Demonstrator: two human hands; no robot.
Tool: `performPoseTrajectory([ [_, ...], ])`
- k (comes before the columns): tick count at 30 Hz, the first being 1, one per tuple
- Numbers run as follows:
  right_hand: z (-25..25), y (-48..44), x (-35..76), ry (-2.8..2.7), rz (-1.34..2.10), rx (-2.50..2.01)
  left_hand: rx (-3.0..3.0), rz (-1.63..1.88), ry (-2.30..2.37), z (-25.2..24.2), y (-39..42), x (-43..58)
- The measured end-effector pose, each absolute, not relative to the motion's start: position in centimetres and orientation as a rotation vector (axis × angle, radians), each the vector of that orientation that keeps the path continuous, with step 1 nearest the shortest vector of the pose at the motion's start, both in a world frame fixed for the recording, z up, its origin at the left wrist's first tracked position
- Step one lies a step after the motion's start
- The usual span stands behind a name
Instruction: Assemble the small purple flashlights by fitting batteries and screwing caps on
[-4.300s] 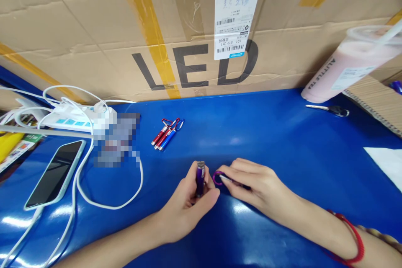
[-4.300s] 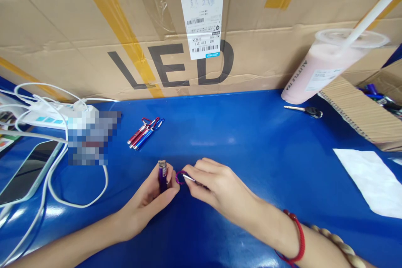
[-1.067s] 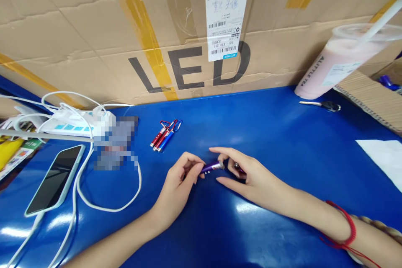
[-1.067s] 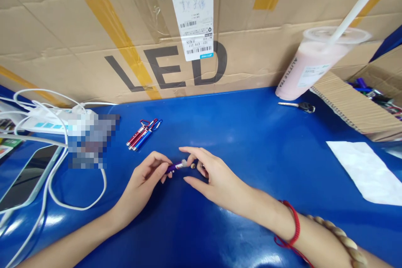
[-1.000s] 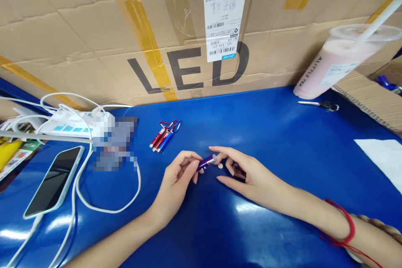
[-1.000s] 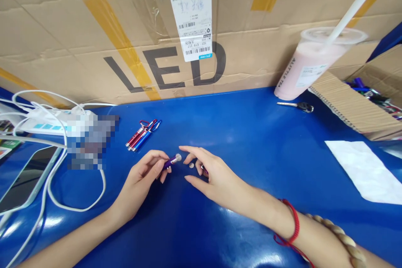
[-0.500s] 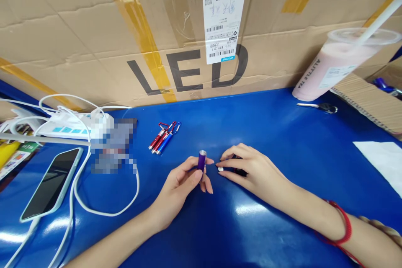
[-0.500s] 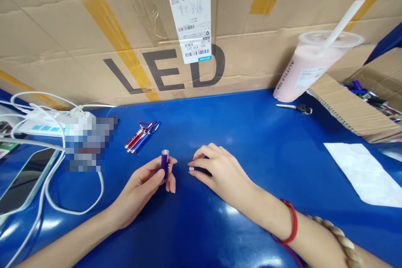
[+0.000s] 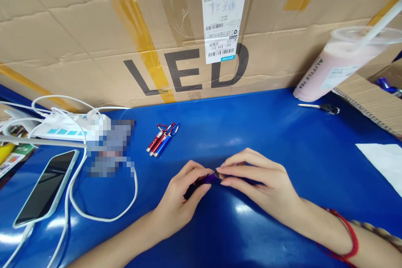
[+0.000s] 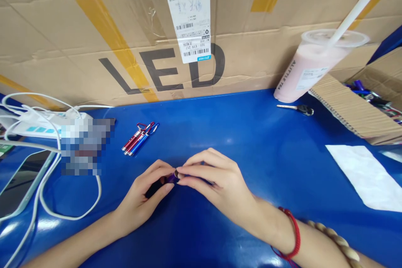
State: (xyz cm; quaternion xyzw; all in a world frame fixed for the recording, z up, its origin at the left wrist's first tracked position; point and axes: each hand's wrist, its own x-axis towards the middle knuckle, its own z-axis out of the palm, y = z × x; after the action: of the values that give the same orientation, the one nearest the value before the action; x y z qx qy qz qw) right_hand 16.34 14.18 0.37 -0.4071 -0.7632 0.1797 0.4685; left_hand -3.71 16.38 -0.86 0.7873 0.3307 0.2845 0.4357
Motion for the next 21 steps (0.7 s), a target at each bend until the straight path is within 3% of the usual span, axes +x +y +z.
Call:
performPoseTrajectory([
  [12, 0.1, 13.7, 16.4, -2.165, 0.054, -1.037, 1.998, 0.704, 0.818, -0.8, 16.1, -3.6],
  [21, 1.1, 15.7, 18.7, -2.143, 0.277, -1.544, 1.928, 0.827, 0.936, -0.5, 16.3, -3.5],
])
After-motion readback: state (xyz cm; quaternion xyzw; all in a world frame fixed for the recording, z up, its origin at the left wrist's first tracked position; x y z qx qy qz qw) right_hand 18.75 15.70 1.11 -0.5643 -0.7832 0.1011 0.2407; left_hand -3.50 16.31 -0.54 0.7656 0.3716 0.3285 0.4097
